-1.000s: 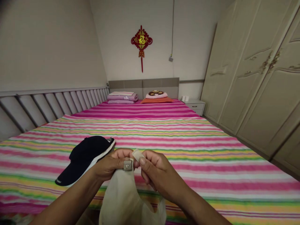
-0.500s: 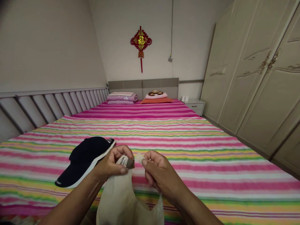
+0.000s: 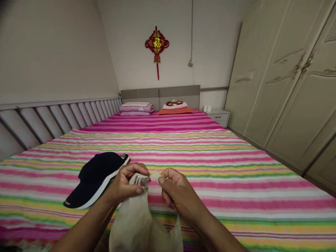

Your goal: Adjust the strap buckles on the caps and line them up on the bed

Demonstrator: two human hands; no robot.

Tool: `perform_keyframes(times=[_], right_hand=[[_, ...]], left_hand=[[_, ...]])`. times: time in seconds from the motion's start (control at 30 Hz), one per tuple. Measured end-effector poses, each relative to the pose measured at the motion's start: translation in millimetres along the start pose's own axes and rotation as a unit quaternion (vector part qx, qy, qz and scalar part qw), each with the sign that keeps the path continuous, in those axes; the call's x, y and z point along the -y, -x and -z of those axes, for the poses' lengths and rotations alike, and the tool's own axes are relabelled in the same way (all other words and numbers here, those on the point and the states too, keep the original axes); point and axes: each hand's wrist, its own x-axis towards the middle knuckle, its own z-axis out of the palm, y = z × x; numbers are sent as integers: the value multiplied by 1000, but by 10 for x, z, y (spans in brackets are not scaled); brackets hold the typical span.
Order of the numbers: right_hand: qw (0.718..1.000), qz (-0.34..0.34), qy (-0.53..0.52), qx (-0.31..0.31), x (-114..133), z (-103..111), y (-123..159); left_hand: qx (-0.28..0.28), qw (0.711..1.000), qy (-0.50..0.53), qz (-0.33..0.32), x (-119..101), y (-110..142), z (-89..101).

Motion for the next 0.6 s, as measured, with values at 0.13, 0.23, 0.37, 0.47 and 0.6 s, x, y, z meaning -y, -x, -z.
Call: perform_keyframes(times=[0.13, 0.23, 0.37, 0.47, 0.6], right_hand=[[1000, 9, -13, -4, -21, 7, -2], [1000, 13, -21, -7, -20, -3, 8], [999, 13, -34, -11, -23, -6, 19], [999, 16, -38, -11, -41, 0, 19], [999, 14, -44, -16, -70, 2, 9]], left_hand=[[59, 974, -172, -135, -60, -31, -22], [62, 934, -299, -186, -92, -29, -91], [45, 887, -404, -219, -95, 2, -168], [-27, 909, -365, -201, -72, 28, -190], [-79, 964, -228, -114, -22, 58, -208]])
